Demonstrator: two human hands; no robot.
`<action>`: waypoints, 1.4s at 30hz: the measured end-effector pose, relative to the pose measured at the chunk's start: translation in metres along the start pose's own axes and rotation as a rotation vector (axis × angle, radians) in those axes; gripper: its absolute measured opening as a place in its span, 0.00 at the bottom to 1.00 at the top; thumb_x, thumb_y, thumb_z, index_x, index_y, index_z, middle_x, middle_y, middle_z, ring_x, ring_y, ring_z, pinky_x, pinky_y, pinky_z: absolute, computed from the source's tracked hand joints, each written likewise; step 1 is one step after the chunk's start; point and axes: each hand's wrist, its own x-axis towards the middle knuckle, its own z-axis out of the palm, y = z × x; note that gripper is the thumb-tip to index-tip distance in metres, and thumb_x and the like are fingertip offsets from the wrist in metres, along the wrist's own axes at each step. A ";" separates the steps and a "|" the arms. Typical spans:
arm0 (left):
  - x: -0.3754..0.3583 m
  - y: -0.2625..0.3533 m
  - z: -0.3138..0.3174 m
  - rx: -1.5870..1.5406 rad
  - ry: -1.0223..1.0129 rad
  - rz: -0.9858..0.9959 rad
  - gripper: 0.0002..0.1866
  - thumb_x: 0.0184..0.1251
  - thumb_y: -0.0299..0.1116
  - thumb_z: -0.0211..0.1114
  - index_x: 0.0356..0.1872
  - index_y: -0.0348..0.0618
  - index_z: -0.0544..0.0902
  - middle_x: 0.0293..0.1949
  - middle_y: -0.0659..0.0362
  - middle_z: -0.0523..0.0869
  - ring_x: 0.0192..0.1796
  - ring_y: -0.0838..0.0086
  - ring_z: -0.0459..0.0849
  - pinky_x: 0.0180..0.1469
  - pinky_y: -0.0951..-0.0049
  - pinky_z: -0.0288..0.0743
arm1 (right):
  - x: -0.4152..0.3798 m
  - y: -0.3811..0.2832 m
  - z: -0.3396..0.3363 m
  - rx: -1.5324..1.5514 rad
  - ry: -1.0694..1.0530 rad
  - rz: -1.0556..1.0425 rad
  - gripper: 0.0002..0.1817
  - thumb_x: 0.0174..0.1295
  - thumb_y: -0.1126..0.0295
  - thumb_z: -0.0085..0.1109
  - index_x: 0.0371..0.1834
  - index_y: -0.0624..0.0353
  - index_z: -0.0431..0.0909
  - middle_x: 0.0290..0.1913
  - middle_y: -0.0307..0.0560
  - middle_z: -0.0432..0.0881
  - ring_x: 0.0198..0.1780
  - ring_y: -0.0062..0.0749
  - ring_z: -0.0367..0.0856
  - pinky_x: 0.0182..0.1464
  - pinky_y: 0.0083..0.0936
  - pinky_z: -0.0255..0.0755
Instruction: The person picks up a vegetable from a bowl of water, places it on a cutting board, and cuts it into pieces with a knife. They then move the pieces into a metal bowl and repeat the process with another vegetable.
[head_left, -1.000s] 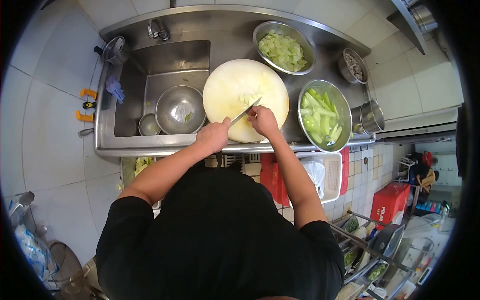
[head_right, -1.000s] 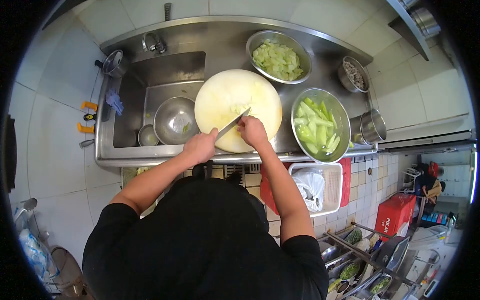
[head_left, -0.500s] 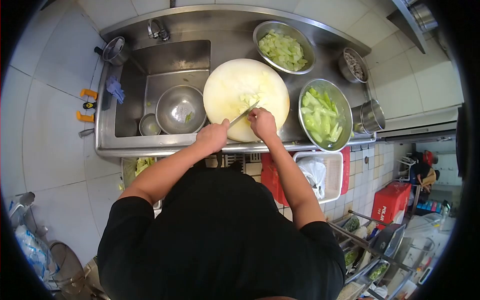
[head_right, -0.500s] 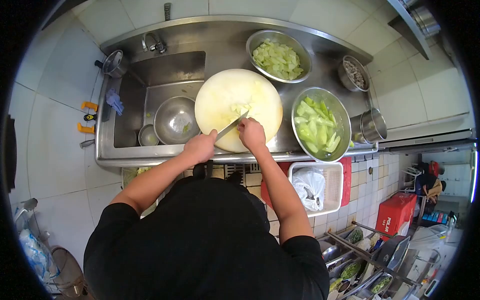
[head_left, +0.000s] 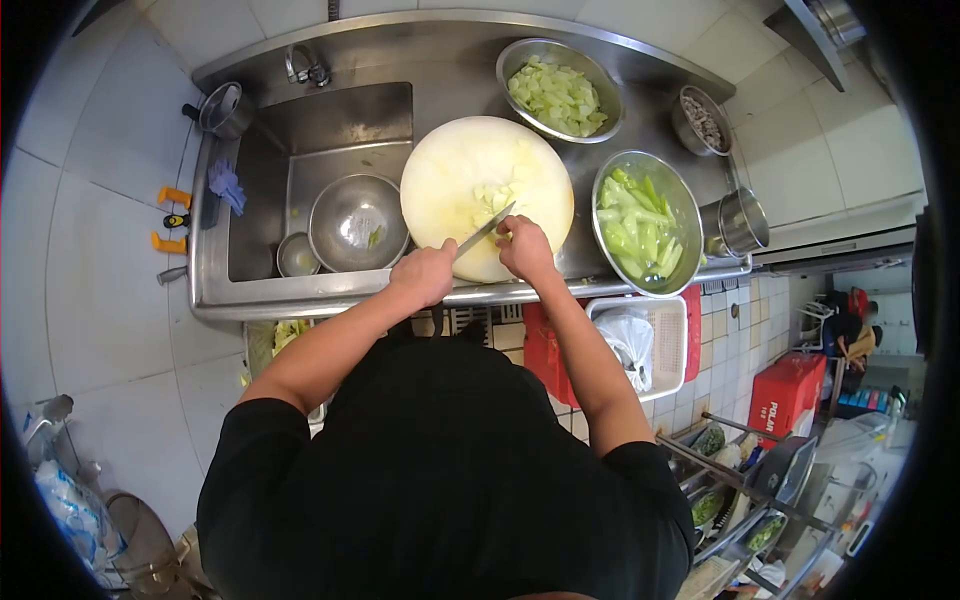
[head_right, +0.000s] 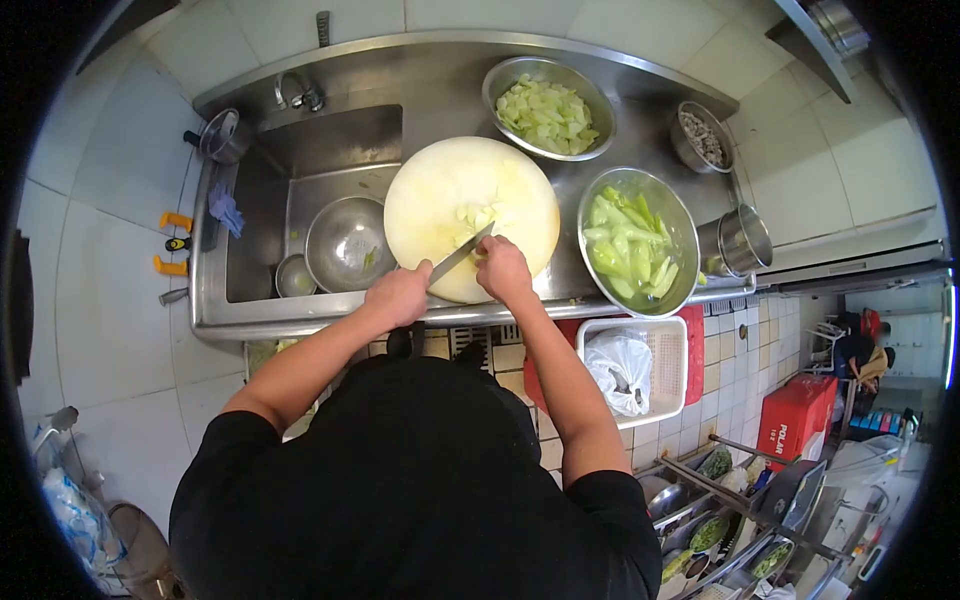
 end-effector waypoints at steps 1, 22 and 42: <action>-0.002 0.001 -0.003 0.000 0.008 0.005 0.16 0.66 0.24 0.56 0.55 0.39 0.73 0.42 0.38 0.89 0.49 0.43 0.89 0.51 0.44 0.81 | 0.001 0.001 0.000 0.015 0.017 -0.008 0.12 0.53 0.76 0.69 0.41 0.63 0.84 0.43 0.59 0.86 0.46 0.57 0.86 0.52 0.46 0.80; -0.006 0.002 -0.002 0.019 -0.005 0.020 0.16 0.68 0.26 0.57 0.56 0.39 0.74 0.42 0.40 0.89 0.50 0.45 0.89 0.50 0.46 0.82 | 0.001 0.012 0.004 0.102 0.071 0.008 0.06 0.57 0.74 0.68 0.35 0.63 0.85 0.38 0.60 0.86 0.42 0.58 0.86 0.49 0.46 0.80; -0.007 -0.001 0.001 0.035 -0.022 0.032 0.15 0.66 0.24 0.57 0.53 0.39 0.73 0.41 0.38 0.88 0.48 0.41 0.89 0.49 0.43 0.81 | -0.015 0.015 0.021 -0.059 0.098 0.020 0.03 0.61 0.73 0.63 0.36 0.58 0.85 0.37 0.56 0.85 0.40 0.55 0.86 0.46 0.47 0.81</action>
